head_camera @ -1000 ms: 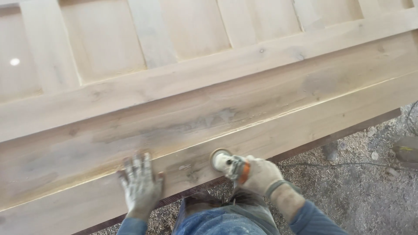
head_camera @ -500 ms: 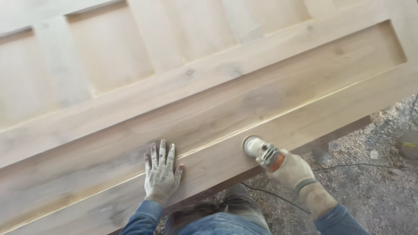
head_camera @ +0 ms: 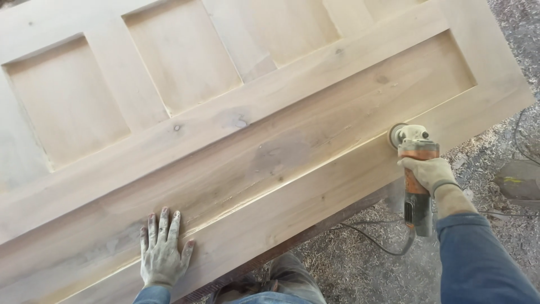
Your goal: Sanding the recessed panels of a large wooden door using a hand-held power sander.
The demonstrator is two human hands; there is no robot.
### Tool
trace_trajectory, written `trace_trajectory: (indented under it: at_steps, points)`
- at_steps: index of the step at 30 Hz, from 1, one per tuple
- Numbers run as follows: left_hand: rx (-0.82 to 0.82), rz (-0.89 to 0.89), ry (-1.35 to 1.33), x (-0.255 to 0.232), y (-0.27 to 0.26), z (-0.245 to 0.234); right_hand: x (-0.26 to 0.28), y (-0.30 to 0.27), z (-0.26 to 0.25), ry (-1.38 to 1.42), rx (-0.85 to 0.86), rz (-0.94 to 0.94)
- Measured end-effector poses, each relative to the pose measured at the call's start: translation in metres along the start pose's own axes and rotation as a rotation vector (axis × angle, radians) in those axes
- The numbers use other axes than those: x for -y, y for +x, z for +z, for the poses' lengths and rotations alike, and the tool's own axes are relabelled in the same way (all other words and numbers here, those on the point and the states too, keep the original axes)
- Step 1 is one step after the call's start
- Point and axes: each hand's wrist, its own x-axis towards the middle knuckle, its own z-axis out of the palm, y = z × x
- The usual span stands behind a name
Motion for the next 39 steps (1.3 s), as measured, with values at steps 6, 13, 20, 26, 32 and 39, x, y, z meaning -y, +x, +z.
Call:
trace_trajectory:
  at_steps: [6, 13, 20, 26, 32, 39]
  points:
    - [-0.029, 0.010, -0.013, 0.001, 0.002, 0.003, 0.056, -0.093, 0.014, 0.015, 0.091, 0.050]
    - [-0.083, -0.003, -0.065, -0.005, 0.003, -0.009, 0.078, -0.207, 0.080, -0.105, 0.232, -0.086]
    - [-0.078, -0.024, -0.109, -0.002, -0.005, -0.009, 0.089, -0.290, 0.144, -0.397, 0.343, -0.372]
    - [-0.061, -0.068, -0.092, 0.010, -0.009, 0.011, 0.101, -0.344, 0.162, -0.731, 0.451, -0.706]
    - [-0.011, -0.146, -0.013, 0.004, -0.007, 0.026, 0.077, -0.287, 0.128, -0.830, 0.506, -0.658]
    - [-0.044, -0.308, -0.015, -0.084, 0.026, 0.049, 0.067, -0.166, 0.008, -0.679, 0.263, -0.505]
